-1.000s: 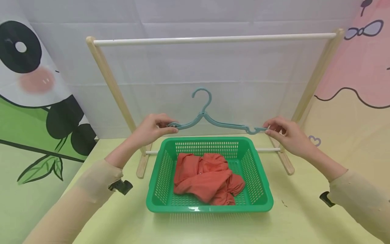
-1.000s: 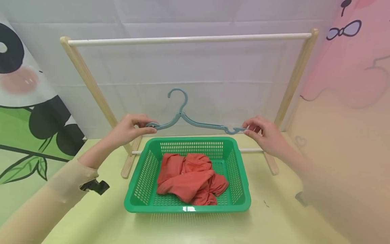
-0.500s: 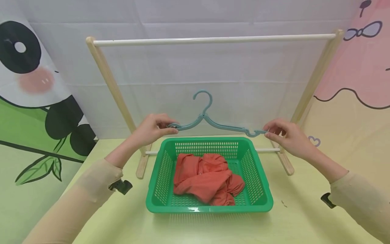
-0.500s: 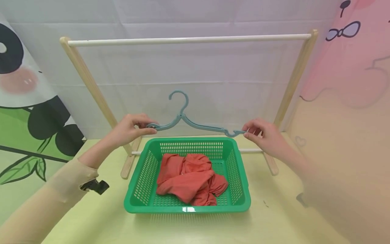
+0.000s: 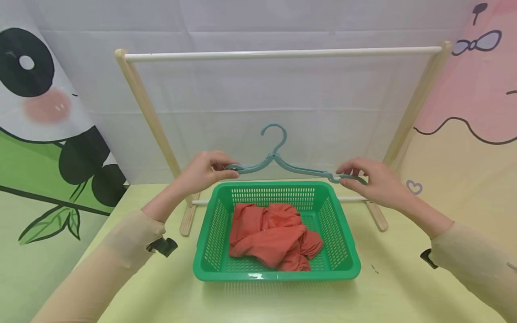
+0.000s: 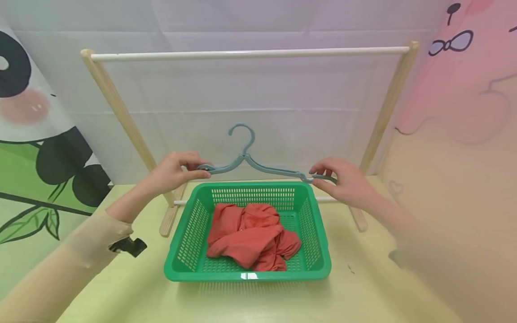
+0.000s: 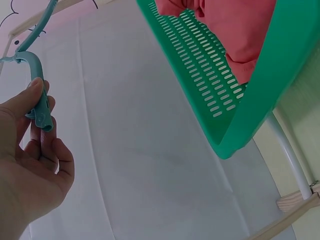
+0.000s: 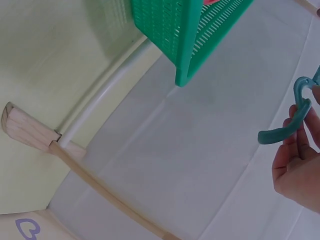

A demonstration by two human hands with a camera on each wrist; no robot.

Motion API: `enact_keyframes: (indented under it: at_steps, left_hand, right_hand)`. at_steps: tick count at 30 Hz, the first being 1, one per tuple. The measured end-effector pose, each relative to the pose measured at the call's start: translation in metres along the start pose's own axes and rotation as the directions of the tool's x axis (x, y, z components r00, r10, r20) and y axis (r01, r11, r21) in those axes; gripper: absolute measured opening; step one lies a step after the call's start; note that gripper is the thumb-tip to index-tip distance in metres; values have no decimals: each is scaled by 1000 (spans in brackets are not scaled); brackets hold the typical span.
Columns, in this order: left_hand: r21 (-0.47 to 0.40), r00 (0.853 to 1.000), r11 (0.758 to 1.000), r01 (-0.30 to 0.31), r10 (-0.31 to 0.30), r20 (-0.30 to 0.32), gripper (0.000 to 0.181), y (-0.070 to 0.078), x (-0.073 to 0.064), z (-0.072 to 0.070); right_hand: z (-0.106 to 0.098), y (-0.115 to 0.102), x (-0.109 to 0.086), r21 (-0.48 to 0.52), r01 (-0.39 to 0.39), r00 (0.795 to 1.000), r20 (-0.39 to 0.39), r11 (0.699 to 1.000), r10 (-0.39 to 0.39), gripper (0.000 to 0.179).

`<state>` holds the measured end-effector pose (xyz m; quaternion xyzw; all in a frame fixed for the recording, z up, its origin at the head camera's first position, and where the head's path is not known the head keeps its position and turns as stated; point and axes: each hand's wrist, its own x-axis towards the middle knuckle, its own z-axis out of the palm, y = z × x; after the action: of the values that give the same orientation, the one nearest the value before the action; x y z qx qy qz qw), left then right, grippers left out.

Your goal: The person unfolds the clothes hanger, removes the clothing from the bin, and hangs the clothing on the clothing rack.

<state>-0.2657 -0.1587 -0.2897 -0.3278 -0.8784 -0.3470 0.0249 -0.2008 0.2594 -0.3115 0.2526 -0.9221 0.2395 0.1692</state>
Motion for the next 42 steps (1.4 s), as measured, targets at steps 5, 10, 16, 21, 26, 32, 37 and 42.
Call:
enact_keyframes:
  at_steps: [5, 10, 16, 21, 26, 32, 37, 42]
  left_hand:
    - [0, 1000, 1000, -5, 5, 9, 24, 3, 2, 2]
    - [-2, 1000, 1000, -6, 6, 3, 23, 5, 3, 3]
    - [2, 1000, 1000, -18, 18, 3, 23, 7, 4, 6]
    - [-7, 1000, 1000, -25, 25, 14, 23, 6, 4, 11]
    - [-7, 999, 999, -31, 31, 16, 23, 6, 4, 13]
    - [-4, 999, 999, -34, 34, 18, 24, 8, 4, 14]
    - [5, 999, 999, -42, 42, 26, 24, 8, 4, 14]
    - [27, 998, 999, -40, 39, 38, 24, 7, 5, 14]
  right_hand:
    - [8, -10, 9, 30, 61, 998, -8, 998, -61, 17]
    - [14, -19, 14, 32, 60, 998, 10, 998, -61, 18]
    - [18, -26, 19, 50, 68, 998, 0, 996, -68, 16]
    - [23, -31, 22, 81, 60, 998, 4, 995, -61, 12]
    - [26, -33, 22, 98, 45, 999, -3, 994, -45, 12]
    - [28, -33, 20, 101, 62, 998, -16, 993, -61, 13]
    - [28, -32, 20, 95, 92, 996, -23, 991, -90, 15]
    - [29, -29, 20, 102, 116, 993, -23, 988, -114, 16]
